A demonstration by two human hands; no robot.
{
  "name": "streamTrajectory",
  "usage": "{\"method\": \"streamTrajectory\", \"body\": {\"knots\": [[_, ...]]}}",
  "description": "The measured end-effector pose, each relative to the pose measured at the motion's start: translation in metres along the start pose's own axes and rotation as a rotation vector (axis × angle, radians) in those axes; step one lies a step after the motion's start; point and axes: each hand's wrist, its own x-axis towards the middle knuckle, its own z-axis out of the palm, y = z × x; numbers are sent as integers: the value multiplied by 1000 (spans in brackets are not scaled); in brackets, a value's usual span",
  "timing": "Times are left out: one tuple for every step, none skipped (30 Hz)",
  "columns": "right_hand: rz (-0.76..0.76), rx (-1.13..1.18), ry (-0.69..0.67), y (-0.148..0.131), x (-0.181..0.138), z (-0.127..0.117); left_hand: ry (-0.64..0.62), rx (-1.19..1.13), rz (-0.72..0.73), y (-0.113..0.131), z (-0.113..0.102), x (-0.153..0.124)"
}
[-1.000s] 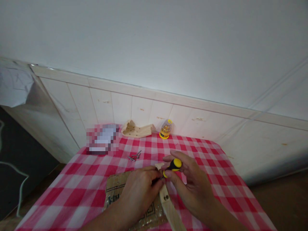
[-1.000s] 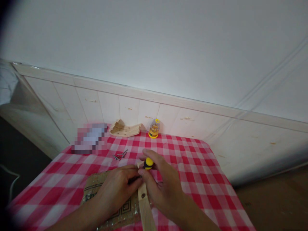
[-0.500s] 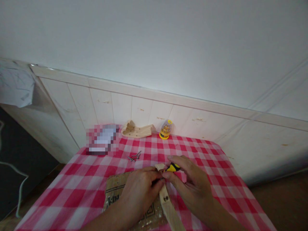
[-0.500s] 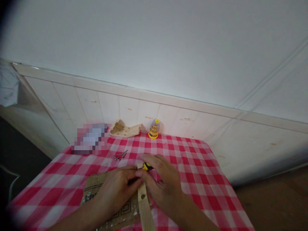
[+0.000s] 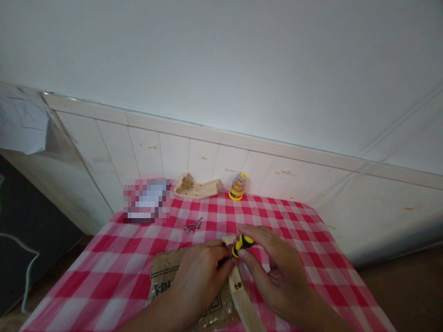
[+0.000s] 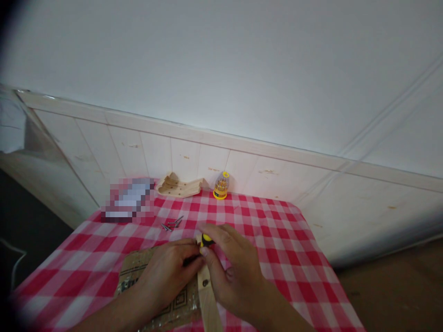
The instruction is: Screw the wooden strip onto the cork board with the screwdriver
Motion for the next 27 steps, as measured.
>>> {"method": "streamTrajectory", "body": {"knots": [[9, -5, 4, 0, 1, 0, 0, -2, -3, 0, 0, 0], [26, -11, 10, 1, 1, 0, 0, -4, -7, 0, 0, 0], [47, -18, 17, 1, 1, 0, 1, -3, -12, 0, 0, 0], [67, -22, 24, 2, 1, 0, 3, 0, -18, 0, 0, 0], [82, -24, 30, 2, 1, 0, 4, 5, -23, 0, 0, 0], [92, -24, 35, 3, 1, 1, 4, 10, -27, 0, 0, 0], [99, -21, 37, 3, 1, 2, 4, 14, -28, 0, 1, -1], [105, -16, 38, 3, 0, 3, 4, 15, -27, 0, 1, -1], [111, -9, 37, 4, 0, 4, 4, 12, -23, 0, 1, -1], [119, 2, 38, 4, -1, 5, 4, 5, -18, 0, 1, -1], [131, 16, 36, 5, -2, 6, 6, -1, -15, 0, 1, 0], [146, 32, 33, 6, -3, 6, 11, -4, -14, 0, 1, 0], [160, 48, 29, 6, -4, 7, 16, -6, -12, 0, 2, 0], [177, 64, 21, 7, -6, 7, 22, -7, -9, 1, 2, 0], [193, 80, 14, 8, -7, 8, 27, -9, -4, 1, 2, 0], [214, 97, 5, 9, -9, 8, 33, -15, 4, 1, 2, 0], [235, 116, -2, 9, -10, 9, 34, -23, 11, 1, 2, 0], [257, 134, -5, 10, -11, 9, 36, -23, 16, 2, 2, 0], [280, 150, -5, 10, -12, 10, 37, -17, 18, 2, 2, 0], [301, 163, 0, 11, -13, 11, 38, -1, 15, 3, 2, 0], [318, 171, 6, 11, -14, 12, 41, 22, 9, 3, 2, 0], [331, 178, 10, 11, -14, 12, 40, 45, 2, 4, 2, 0], [342, 184, 15, 11, -14, 13, 36, 67, -4, 5, 1, 0], [350, 189, 18, 11, -15, 14, 30, 84, -5, 5, 1, 0], [355, 192, 22, 11, -15, 14, 22, 91, -3, 6, 1, -1], [352, 189, 27, 11, -15, 15, 13, 93, 1, 7, 0, -1], [341, 181, 35, 11, -15, 15, 9, 93, 3, 7, 0, -1]]}}
